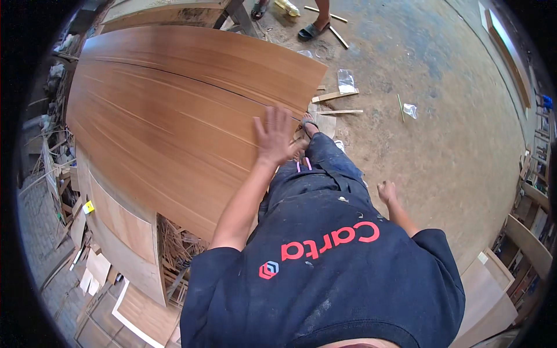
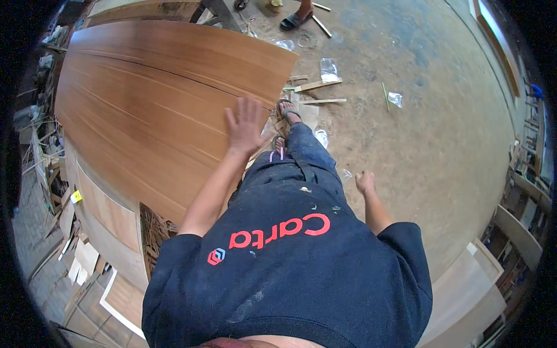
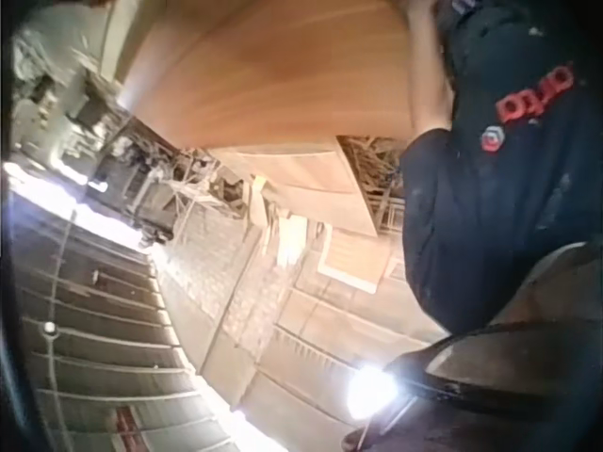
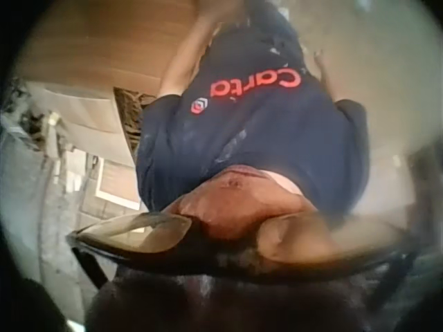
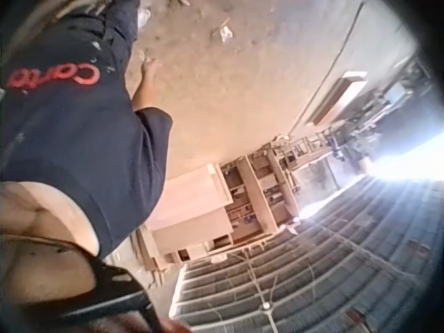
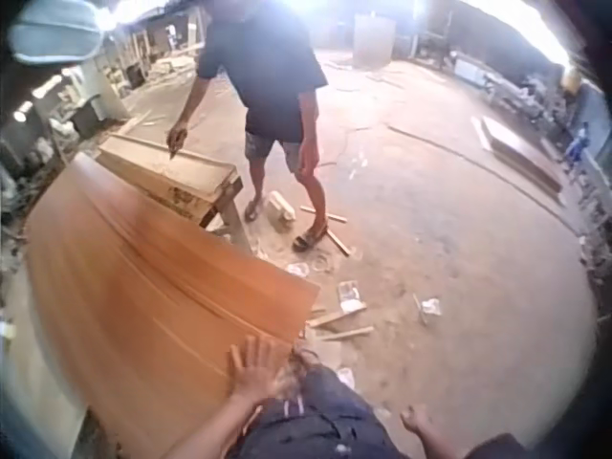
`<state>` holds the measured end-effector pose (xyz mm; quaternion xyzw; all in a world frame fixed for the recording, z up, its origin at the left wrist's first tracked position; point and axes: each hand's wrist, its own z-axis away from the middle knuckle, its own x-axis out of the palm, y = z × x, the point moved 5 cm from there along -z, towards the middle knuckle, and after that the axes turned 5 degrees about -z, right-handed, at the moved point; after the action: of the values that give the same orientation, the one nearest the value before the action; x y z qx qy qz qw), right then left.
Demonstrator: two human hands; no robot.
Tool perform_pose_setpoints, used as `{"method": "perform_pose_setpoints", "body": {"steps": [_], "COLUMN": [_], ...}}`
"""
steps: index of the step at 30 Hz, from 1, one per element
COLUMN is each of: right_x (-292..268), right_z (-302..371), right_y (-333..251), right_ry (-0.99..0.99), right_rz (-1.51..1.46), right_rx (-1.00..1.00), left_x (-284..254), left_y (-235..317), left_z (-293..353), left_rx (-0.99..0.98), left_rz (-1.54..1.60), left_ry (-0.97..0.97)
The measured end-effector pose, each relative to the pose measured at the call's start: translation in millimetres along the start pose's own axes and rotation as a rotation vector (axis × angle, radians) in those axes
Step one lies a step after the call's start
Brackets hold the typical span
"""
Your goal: Assembling, marking, and cleaning wooden panels in a workshop environment.
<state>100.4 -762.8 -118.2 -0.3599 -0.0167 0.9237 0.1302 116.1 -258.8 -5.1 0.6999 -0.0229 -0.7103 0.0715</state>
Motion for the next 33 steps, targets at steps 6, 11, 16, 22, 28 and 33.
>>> {"method": "perform_pose_setpoints", "body": {"steps": [6, 11, 16, 22, 28, 33], "right_x": [3.3, -29.3, -76.5, -155.3, -193.6, -172.8], "right_z": [-18.2, -24.8, -31.0, -27.3, -19.0, -38.6], "right_y": [-87.6, -155.9, -224.2, -339.6, -475.2, -528.5], "right_ry": [0.165, 0.132, 0.212, 0.5, 0.678, 0.527], "right_rz": [-0.212, -0.299, -0.335, -0.259, -0.023, 0.058], "right_rx": [-0.462, -0.578, -0.738, -1.025, -1.251, -1.024], "left_x": [-17.1, -59.4, -73.5, -28.4, -21.3, -31.9], "left_y": [83.1, 3.2, -132.3, -237.1, -241.6, -238.2], "left_z": [23.4, 31.6, 118.4, 245.7, 243.3, 237.0], "left_rx": [0.523, 0.107, -0.756, -1.924, -2.033, -2.022], "left_rz": [0.655, 0.818, 0.192, -0.115, -0.216, -0.13], "left_ry": [-0.064, 0.256, 0.733, 0.278, 0.253, 0.214]}}
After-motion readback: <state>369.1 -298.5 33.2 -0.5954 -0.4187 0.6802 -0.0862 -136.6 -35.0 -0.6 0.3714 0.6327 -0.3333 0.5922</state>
